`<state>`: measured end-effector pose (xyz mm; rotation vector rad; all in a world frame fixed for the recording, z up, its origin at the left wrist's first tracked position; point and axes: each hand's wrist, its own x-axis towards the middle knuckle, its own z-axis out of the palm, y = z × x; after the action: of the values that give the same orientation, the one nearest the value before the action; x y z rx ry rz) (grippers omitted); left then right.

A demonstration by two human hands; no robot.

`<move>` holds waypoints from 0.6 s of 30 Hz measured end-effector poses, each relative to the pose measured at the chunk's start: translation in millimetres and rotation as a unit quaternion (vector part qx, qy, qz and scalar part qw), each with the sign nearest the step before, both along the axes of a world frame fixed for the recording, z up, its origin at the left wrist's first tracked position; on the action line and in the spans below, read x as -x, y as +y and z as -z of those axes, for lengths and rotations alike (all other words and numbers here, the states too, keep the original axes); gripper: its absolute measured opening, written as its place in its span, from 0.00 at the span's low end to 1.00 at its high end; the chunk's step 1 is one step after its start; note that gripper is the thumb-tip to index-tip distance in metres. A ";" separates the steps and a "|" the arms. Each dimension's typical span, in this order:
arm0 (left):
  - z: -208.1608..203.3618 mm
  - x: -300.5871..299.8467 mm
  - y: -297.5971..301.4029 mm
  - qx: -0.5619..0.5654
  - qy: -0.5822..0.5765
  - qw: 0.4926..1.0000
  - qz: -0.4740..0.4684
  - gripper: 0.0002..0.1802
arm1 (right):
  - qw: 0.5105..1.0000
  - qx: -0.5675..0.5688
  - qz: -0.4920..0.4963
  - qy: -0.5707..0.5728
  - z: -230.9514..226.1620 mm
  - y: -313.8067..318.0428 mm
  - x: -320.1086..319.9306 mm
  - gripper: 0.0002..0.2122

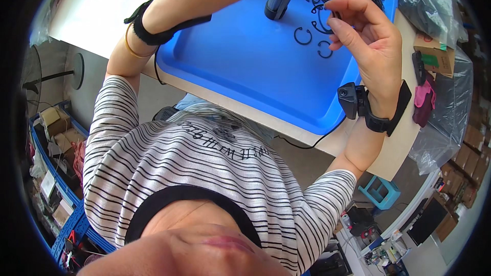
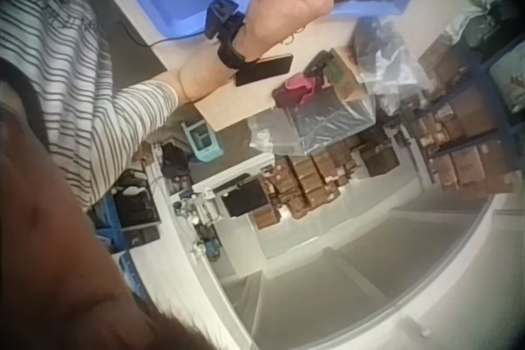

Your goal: Assembling small black rings onto a cylindrical part at a workbench.

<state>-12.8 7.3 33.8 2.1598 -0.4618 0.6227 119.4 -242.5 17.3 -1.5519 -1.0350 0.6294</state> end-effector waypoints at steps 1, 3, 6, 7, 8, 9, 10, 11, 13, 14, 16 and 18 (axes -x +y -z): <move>-1.3 4.0 -5.3 0.020 0.038 0.999 0.022 0.23 | 1.000 0.000 -0.001 0.000 -0.9 -0.3 -0.3 0.13; -0.5 7.6 -12.0 0.041 0.075 0.996 0.041 0.21 | 1.000 0.005 -0.023 0.017 -4.4 -1.2 -0.9 0.16; 8.1 5.9 -12.4 0.036 0.039 0.994 0.095 0.19 | 0.999 -0.003 -0.030 0.036 -10.0 0.0 4.8 0.17; 9.3 5.9 -13.2 0.024 0.001 0.993 0.112 0.19 | 0.999 -0.003 -0.030 0.035 -11.0 -0.1 5.1 0.17; 5.1 2.5 -11.3 0.100 0.146 0.973 0.149 0.17 | 0.999 -0.001 -0.034 0.040 -11.8 -0.3 5.2 0.17; 4.4 1.1 -11.5 0.136 0.217 0.951 0.171 0.17 | 0.998 0.000 -0.038 0.045 -11.9 -0.7 5.3 0.17; 3.7 -0.3 -11.6 0.172 0.287 0.924 0.184 0.16 | 0.998 0.000 -0.037 0.046 -11.2 -0.6 5.5 0.17; 7.1 -0.8 -12.6 0.198 0.295 0.914 0.199 0.14 | 0.999 -0.005 -0.030 0.038 -10.1 0.0 5.7 0.17; 11.1 -0.7 -14.5 0.223 0.302 0.902 0.212 0.13 | 0.999 -0.010 -0.025 0.030 -8.5 1.3 5.6 0.17; 12.6 -1.3 -15.6 0.238 0.304 0.896 0.217 0.12 | 0.999 -0.013 -0.026 0.028 -7.5 1.9 5.2 0.16; 16.2 -2.5 -16.2 0.253 0.306 0.891 0.222 0.11 | 0.999 -0.017 -0.029 0.026 -5.9 2.4 4.6 0.16; 19.6 -4.6 -15.1 0.289 0.311 0.874 0.237 0.10 | 1.000 -0.009 -0.015 0.022 -4.8 2.3 4.4 0.14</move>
<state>-8.2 -7.8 14.2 1.4672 -0.3626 -0.2107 115.0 -240.1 22.1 -1.5035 -1.0303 0.6710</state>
